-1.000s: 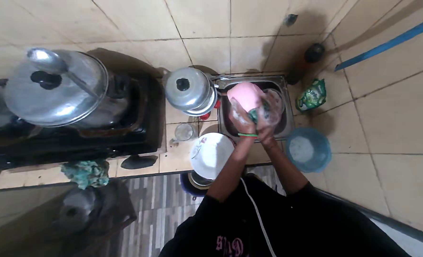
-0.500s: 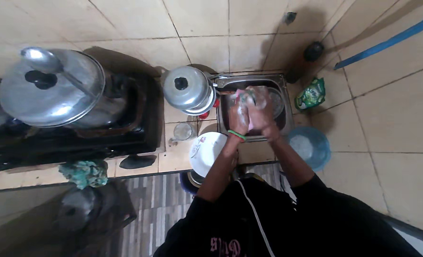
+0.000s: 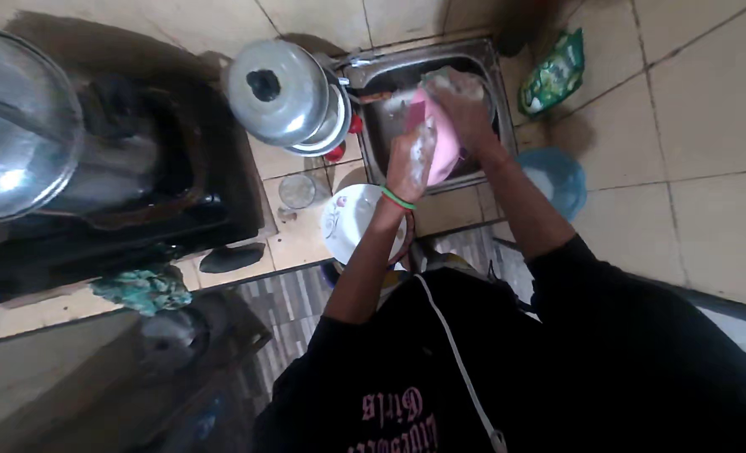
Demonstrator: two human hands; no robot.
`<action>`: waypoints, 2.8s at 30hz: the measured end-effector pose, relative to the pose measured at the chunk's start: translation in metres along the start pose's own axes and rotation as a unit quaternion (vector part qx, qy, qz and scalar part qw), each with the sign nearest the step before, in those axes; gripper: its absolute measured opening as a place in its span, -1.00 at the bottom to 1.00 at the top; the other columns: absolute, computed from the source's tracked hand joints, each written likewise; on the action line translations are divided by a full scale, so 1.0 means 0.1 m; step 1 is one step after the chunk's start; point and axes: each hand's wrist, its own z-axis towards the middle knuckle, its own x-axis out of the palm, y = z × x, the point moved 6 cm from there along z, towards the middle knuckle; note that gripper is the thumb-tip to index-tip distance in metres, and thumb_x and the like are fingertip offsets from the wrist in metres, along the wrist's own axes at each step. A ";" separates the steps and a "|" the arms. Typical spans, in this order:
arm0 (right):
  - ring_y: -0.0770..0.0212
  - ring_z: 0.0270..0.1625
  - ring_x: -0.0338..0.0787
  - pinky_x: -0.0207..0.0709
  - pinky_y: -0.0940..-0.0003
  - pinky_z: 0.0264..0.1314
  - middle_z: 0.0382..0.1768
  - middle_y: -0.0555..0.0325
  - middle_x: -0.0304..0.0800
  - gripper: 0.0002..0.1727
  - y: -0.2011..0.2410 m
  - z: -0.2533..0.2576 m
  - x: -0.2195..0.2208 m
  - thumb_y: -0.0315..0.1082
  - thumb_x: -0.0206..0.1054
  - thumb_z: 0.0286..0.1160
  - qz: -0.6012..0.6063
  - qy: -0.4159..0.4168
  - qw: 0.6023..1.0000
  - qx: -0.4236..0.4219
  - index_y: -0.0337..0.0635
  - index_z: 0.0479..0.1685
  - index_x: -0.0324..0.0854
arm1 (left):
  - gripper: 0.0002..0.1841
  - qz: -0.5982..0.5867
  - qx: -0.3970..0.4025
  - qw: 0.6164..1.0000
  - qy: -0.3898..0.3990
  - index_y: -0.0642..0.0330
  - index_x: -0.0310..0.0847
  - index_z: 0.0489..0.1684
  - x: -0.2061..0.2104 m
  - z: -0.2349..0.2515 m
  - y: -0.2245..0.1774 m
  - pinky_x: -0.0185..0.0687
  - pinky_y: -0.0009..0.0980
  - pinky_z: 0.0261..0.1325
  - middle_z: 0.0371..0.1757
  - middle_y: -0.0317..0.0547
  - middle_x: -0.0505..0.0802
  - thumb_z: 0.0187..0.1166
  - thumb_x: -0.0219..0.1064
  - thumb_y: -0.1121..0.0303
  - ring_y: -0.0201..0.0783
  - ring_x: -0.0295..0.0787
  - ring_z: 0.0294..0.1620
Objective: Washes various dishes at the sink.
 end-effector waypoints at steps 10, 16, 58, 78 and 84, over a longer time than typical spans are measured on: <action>0.41 0.17 0.72 0.58 0.44 0.34 0.13 0.04 0.79 -0.69 0.09 -0.15 -0.12 -0.39 0.16 0.74 0.157 0.018 0.986 0.047 -0.40 0.25 0.64 | -0.64 -0.161 -0.014 0.986 -0.045 0.52 0.67 -0.15 -0.23 -0.13 -0.13 0.58 -0.50 0.14 -0.24 -0.06 0.78 0.81 -0.04 0.44 -0.50 0.68 -0.11; 0.16 0.20 0.74 0.67 0.13 0.29 0.17 -0.07 0.73 -0.55 -0.25 -0.50 0.27 -0.15 -0.02 0.84 0.350 -0.143 0.913 0.151 -0.30 0.40 0.52 | -0.48 -0.369 -0.172 0.865 -0.294 0.42 0.43 0.45 -0.20 -0.07 0.23 0.53 -0.25 0.52 0.33 0.10 0.71 0.92 -0.32 0.23 -0.25 0.63 0.38; 0.16 0.22 0.76 0.57 0.17 0.40 0.12 -0.15 0.81 -0.59 -0.07 0.38 -0.25 -0.22 0.15 0.76 0.076 -0.020 0.997 -0.017 -0.40 0.25 0.67 | -0.53 -0.363 -0.226 0.876 -0.222 0.30 0.55 0.40 0.25 0.45 0.26 0.63 -0.26 0.40 0.22 -0.04 0.79 0.92 -0.18 0.19 -0.33 0.72 0.24; -0.33 0.44 0.63 0.50 -0.28 0.45 0.31 -0.24 0.73 -0.64 0.13 -0.43 -0.03 -0.25 0.52 0.26 -0.154 -0.049 0.916 -0.366 -0.08 0.08 0.85 | -0.64 -0.544 -0.290 0.740 -0.271 0.12 0.40 0.21 0.29 0.20 0.28 0.70 -0.33 0.00 -0.08 -0.18 0.69 0.91 -0.29 0.17 -0.37 0.67 -0.08; 0.19 0.55 0.57 0.40 0.26 0.66 0.45 -0.14 0.63 -0.53 -0.23 -0.20 -0.46 -0.25 0.13 0.74 0.126 -0.106 0.977 -0.137 -0.44 0.41 0.57 | -0.62 -0.568 -0.304 0.735 -0.212 0.03 0.43 0.36 0.23 0.16 0.24 0.72 -0.29 0.17 0.11 -0.18 0.76 0.90 -0.21 0.12 -0.31 0.73 0.13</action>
